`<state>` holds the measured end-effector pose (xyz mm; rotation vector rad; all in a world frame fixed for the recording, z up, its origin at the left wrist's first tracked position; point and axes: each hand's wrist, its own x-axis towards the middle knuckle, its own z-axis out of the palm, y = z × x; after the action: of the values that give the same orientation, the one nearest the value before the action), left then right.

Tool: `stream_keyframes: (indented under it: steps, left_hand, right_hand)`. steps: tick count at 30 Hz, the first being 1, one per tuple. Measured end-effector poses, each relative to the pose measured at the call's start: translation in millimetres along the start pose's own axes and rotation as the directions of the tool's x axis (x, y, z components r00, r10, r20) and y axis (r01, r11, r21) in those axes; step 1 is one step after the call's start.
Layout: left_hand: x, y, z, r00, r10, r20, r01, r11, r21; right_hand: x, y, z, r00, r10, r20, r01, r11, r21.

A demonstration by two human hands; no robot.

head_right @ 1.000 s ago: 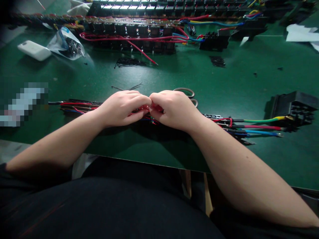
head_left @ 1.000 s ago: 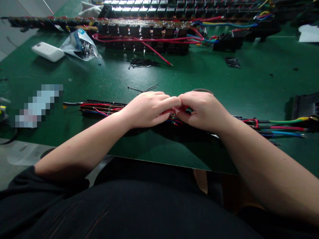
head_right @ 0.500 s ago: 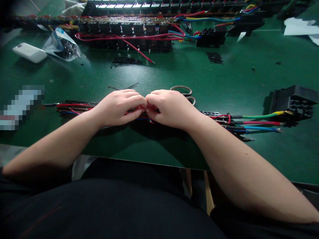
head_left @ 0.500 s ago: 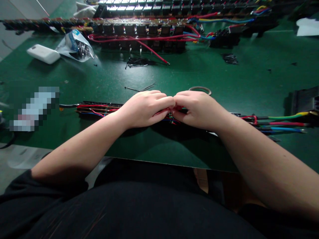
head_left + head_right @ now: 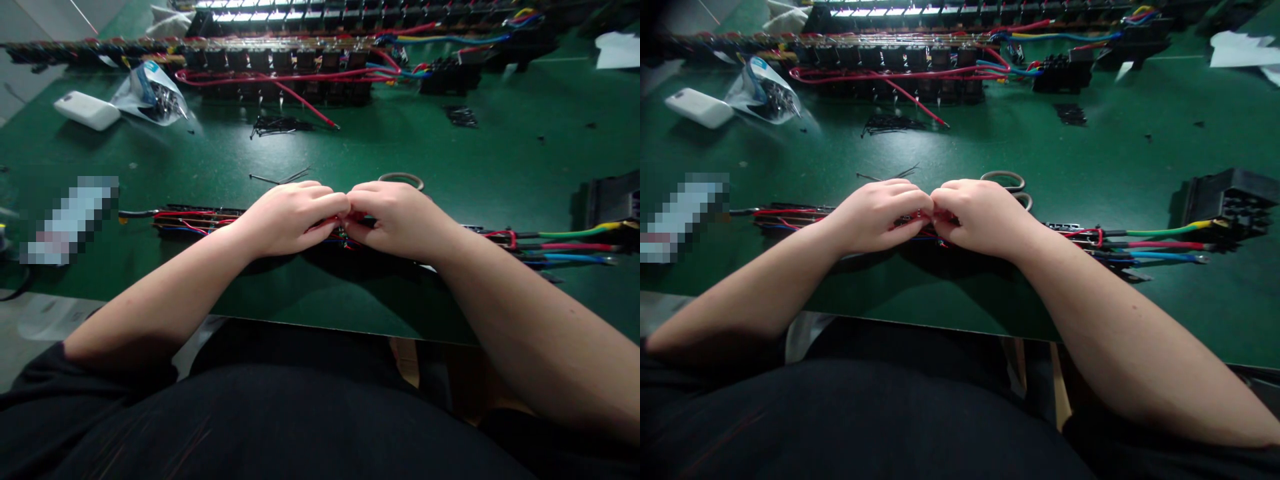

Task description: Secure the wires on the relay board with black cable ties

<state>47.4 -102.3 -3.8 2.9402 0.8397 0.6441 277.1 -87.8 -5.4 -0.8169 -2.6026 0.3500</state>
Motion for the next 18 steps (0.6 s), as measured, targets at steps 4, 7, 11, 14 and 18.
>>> stream_keyframes:
  steps: [4, 7, 11, 14, 18]
  left_hand:
    - [0.3, -0.1, 0.0, 1.000, 0.008, -0.006, -0.008, 1.000, -0.001]
    - [0.4, -0.3, -0.7, 1.000, 0.013, -0.011, -0.013, 1.000, -0.003]
    - [0.3, -0.6, -1.0, 1.000, 0.003, 0.000, -0.003, 1.000, -0.013]
    - [0.3, -0.8, -0.3, 1.000, 0.000, -0.002, 0.000, 1.000, -0.018]
    - [0.4, -0.9, 0.2, 1.000, -0.002, 0.003, 0.002, 1.000, -0.021]
  right_hand:
    - [0.7, -0.5, 0.0, 1.000, 0.006, 0.005, -0.006, 1.000, -0.001]
    - [0.9, -0.3, 0.1, 1.000, 0.005, 0.006, -0.005, 1.000, -0.001]
    - [0.7, 0.1, -0.2, 1.000, 0.002, 0.007, -0.002, 1.000, 0.003]
    - [0.5, 0.2, -0.4, 1.000, 0.003, 0.006, -0.003, 1.000, 0.005]
    - [0.3, 0.5, -0.4, 1.000, -0.001, 0.002, 0.001, 1.000, 0.010]
